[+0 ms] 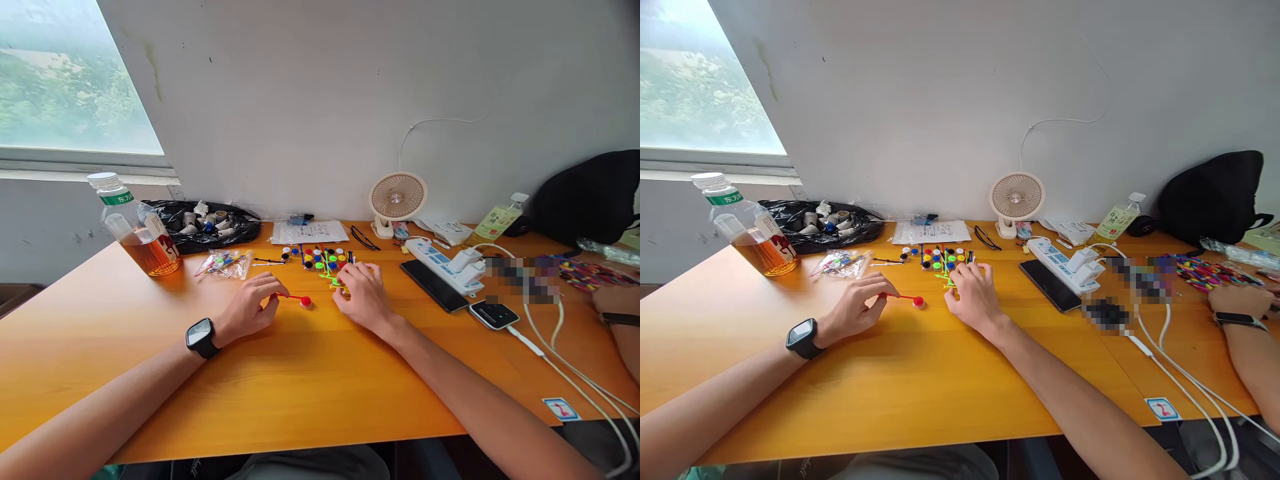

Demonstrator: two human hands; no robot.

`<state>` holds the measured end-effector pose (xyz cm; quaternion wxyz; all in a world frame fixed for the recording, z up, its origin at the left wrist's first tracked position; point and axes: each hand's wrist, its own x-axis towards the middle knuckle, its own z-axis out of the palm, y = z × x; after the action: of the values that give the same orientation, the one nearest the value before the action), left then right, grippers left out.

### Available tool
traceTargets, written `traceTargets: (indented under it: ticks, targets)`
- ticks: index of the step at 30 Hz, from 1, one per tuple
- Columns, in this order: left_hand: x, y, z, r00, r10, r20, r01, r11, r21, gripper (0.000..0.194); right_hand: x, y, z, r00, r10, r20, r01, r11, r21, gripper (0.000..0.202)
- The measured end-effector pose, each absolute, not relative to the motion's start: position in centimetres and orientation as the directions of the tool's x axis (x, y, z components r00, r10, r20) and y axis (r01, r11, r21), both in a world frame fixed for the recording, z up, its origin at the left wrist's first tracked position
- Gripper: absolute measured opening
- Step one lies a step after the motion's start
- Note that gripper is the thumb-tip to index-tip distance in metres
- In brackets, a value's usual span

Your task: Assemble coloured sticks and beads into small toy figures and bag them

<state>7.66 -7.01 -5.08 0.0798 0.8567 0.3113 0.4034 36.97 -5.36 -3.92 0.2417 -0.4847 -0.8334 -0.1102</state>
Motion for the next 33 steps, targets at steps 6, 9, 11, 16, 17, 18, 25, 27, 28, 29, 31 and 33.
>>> traceTargets:
  ticks: [6, 9, 11, 16, 17, 18, 25, 27, 28, 29, 31, 33]
  targets:
    - [8.0, -7.5, -4.8, 0.504, 0.601, 0.621, 0.418, -0.799, 0.433, 0.031, 36.0, -6.7, -3.3, -0.591, 0.627, 0.508, 0.633, 0.751, -0.19, 0.009]
    - [8.4, -7.8, -4.6, 0.532, 0.568, 0.628, 0.395, -0.822, 0.41, 0.031, 35.6, -7.3, -3.7, -0.649, 0.605, 0.461, 0.541, 0.793, -0.279, 0.009]
    - [8.4, -7.8, -4.5, 0.534, 0.547, 0.644, 0.386, -0.836, 0.39, 0.03, 35.3, -7.4, -4.0, -0.666, 0.615, 0.422, 0.514, 0.789, -0.336, 0.01]
    - [8.3, -7.7, -4.4, 0.503, 0.508, 0.699, 0.38, -0.856, 0.35, 0.03, 35.1, -7.2, -4.6, -0.611, 0.724, 0.32, 0.504, 0.668, -0.547, 0.009]
    - [8.2, -7.7, -4.5, 0.495, 0.501, 0.71, 0.381, -0.859, 0.34, 0.031, 35.1, -7.1, -4.6, -0.593, 0.741, 0.316, 0.498, 0.646, -0.579, 0.01]
    - [8.3, -7.7, -4.5, 0.487, 0.493, 0.721, 0.382, -0.863, 0.332, 0.031, 35.1, -7.1, -4.6, -0.575, 0.755, 0.315, 0.487, 0.625, -0.61, 0.011]
    - [9.3, -8.1, -5.0, 0.516, 0.428, 0.742, 0.332, -0.898, 0.288, 0.03, 35.0, -6.7, -4.7, -0.518, 0.82, 0.245, 0.318, 0.45, -0.834, 0.022]
    - [9.6, -8.4, -5.1, 0.512, 0.408, 0.755, 0.313, -0.908, 0.279, 0.03, 35.0, -6.8, -4.7, -0.495, 0.814, 0.304, 0.335, 0.502, -0.797, 0.021]
    - [9.7, -8.5, -5.2, 0.502, 0.399, 0.767, 0.303, -0.912, 0.276, 0.031, 35.1, -6.8, -4.6, -0.47, 0.81, 0.352, 0.356, 0.538, -0.764, 0.02]
    - [9.7, -8.7, -5.2, 0.489, 0.391, 0.779, 0.295, -0.915, 0.275, 0.032, 35.1, -6.9, -4.5, -0.44, 0.804, 0.401, 0.375, 0.57, -0.731, 0.018]
    - [9.8, -8.9, -5.3, 0.464, 0.379, 0.801, 0.278, -0.921, 0.274, 0.035, 35.2, -7.0, -4.1, -0.396, 0.791, 0.466, 0.387, 0.604, -0.697, 0.017]
    - [9.9, -9.1, -5.4, 0.45, 0.372, 0.812, 0.274, -0.923, 0.271, 0.036, 35.4, -7.1, -3.6, -0.407, 0.784, 0.469, 0.361, 0.61, -0.706, 0.018]
